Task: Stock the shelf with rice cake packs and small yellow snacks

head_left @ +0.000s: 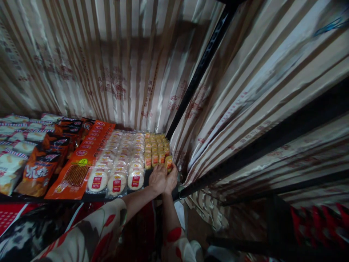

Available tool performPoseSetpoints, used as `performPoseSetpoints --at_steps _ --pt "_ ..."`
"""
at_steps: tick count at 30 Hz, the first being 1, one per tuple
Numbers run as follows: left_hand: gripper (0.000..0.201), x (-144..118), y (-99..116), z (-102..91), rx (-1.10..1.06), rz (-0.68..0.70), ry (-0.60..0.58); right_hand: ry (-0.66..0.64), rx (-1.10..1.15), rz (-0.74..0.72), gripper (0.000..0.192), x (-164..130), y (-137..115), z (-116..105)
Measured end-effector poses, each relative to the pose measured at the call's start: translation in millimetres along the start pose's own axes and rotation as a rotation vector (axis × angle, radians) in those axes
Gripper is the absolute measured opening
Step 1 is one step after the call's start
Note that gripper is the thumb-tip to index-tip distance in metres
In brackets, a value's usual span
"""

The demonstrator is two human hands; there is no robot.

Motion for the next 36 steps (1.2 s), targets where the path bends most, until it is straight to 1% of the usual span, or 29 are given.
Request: performPoseSetpoints --at_steps 2,3,5,8,10,13,17,19,22,25,29,34,36 --pt "0.041 2.5 4.2 -12.4 0.077 0.023 -0.049 -0.002 -0.014 0.052 0.049 2.7 -4.2 0.2" --pt "0.042 3.4 6.2 -18.0 0.108 0.061 -0.086 -0.004 -0.015 0.059 0.049 4.0 -6.0 0.4" --pt "0.043 4.5 8.1 -27.8 0.177 0.095 -0.121 -0.012 -0.024 0.069 0.049 6.3 -7.9 1.0" --pt "0.045 4.6 6.8 -35.5 0.245 0.1 -0.159 -0.034 -0.048 0.065 0.048 9.2 -7.2 3.4" --pt "0.047 4.1 4.5 -36.1 0.259 0.098 -0.182 -0.038 -0.048 0.04 0.046 11.2 -6.5 5.8" --pt "0.049 3.4 0.4 -32.8 0.277 0.108 -0.178 -0.021 -0.024 -0.003 0.043 14.3 -6.8 9.8" --pt "0.051 3.0 -5.3 -27.7 0.294 0.137 -0.158 0.008 -0.035 -0.012 0.04 18.0 -8.9 14.2" --pt "0.05 3.2 -7.3 -27.0 0.304 0.141 -0.156 -0.001 -0.059 -0.012 0.041 19.4 -9.8 16.1" --pt "0.049 3.7 -8.2 -28.1 0.313 0.144 -0.164 -0.026 -0.078 -0.01 0.04 21.5 -9.0 18.5" --pt "0.048 4.2 -8.4 -28.9 0.307 0.147 -0.163 -0.045 -0.049 -0.036 0.035 24.3 -5.1 20.7" --pt "0.049 4.4 -10.0 -26.3 0.31 0.149 -0.155 -0.038 -0.009 -0.074 0.03 27.2 0.8 22.8" --pt "0.049 4.0 -10.4 -24.9 0.293 0.134 -0.151 -0.051 0.006 -0.101 0.031 25.8 0.7 23.0" --pt "0.049 4.0 -9.2 -26.6 0.286 0.121 -0.163 -0.049 -0.001 -0.088 0.032 24.3 0.1 22.3"
Point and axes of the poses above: each hand's wrist, its own x-axis towards the middle knuckle, its own z-axis out of the palm, y = z × x, the point moved 1 cm from there along x, towards the middle knuckle, and after that the axes turned 12 degrees about y, right-handed, at the moved point
